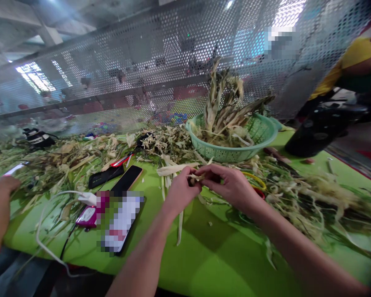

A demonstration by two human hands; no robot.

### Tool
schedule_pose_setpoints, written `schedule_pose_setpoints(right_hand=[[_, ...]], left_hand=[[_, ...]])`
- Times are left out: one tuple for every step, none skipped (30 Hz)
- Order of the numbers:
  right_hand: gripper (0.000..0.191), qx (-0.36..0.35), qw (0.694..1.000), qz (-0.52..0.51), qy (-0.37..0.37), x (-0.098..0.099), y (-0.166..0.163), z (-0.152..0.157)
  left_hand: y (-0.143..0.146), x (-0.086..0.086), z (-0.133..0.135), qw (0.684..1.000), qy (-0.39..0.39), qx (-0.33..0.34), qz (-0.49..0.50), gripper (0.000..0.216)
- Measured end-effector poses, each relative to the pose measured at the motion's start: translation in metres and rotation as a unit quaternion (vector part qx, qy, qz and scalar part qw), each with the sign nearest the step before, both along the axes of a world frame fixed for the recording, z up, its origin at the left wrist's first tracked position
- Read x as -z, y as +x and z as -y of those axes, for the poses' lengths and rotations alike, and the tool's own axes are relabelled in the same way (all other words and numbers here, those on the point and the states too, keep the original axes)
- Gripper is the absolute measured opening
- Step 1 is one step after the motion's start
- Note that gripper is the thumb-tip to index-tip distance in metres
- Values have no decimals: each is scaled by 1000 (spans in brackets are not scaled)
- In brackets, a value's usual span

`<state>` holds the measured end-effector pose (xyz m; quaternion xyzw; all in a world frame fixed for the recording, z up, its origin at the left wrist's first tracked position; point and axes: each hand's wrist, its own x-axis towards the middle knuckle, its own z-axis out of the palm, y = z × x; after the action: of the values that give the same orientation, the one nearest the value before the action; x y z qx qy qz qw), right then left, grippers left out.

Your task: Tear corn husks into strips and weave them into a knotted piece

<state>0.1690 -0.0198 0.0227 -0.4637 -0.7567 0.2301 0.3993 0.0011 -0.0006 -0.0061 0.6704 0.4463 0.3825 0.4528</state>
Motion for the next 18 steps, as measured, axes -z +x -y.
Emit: schedule_pose_setpoints(right_hand=[[17, 1, 1000, -5, 1, 0, 0, 0], [14, -2, 1000, -9, 4, 0, 0, 0], [12, -7, 1000, -11, 7, 0, 0, 1], [11, -11, 1000, -11, 11, 0, 1, 1], [12, -15, 1000, -8, 14, 0, 1, 1], [12, -19, 1000, -1, 19, 0, 2, 0], [13, -22, 999, 10, 25, -1, 3, 0], [14, -24, 999, 24, 33, -2, 4, 0], [14, -25, 998, 39, 40, -3, 5, 0], [14, -27, 997, 53, 45, -4, 5, 0], [14, -29, 996, 65, 47, -5, 6, 0], [15, -33, 996, 74, 45, -7, 7, 0], [15, -41, 995, 84, 41, -9, 7, 1], [16, -52, 994, 94, 35, -10, 7, 1], [17, -62, 992, 102, 28, -11, 7, 2], [18, -72, 991, 109, 22, -12, 7, 2], [19, -80, 990, 114, 15, -13, 7, 3], [20, -85, 990, 116, 10, -13, 7, 3]], left_hand=[[0, -1, 0, 1000, 4, -2, -8, 23], [0, -1, 0, 1000, 9, -4, -11, 22], [-1, -2, 0, 1000, 12, -4, -9, 22], [-1, -2, -1, 1000, 13, -2, -4, 21], [-1, -2, -1, 1000, 10, 2, 1, 22], [-1, -2, -2, 1000, 7, 7, 8, 22], [-2, -2, -2, 1000, 3, 13, 13, 24], [-2, -1, -3, 1000, 0, 17, 19, 25], [-3, 0, -3, 999, -1, 21, 24, 26], [-3, 0, -4, 999, 0, 22, 28, 27], [-4, 0, -4, 999, 1, 25, 30, 28], [-5, 0, -4, 999, 2, 26, 31, 28], [-6, -1, -4, 999, 1, 28, 30, 28], [-6, -2, -3, 999, 0, 32, 26, 29], [-7, -3, -2, 999, -1, 37, 22, 31], [-8, -4, -2, 999, -1, 43, 17, 32], [-9, -5, -1, 999, 0, 49, 11, 33], [-9, -6, -1, 999, 3, 54, 6, 34]])
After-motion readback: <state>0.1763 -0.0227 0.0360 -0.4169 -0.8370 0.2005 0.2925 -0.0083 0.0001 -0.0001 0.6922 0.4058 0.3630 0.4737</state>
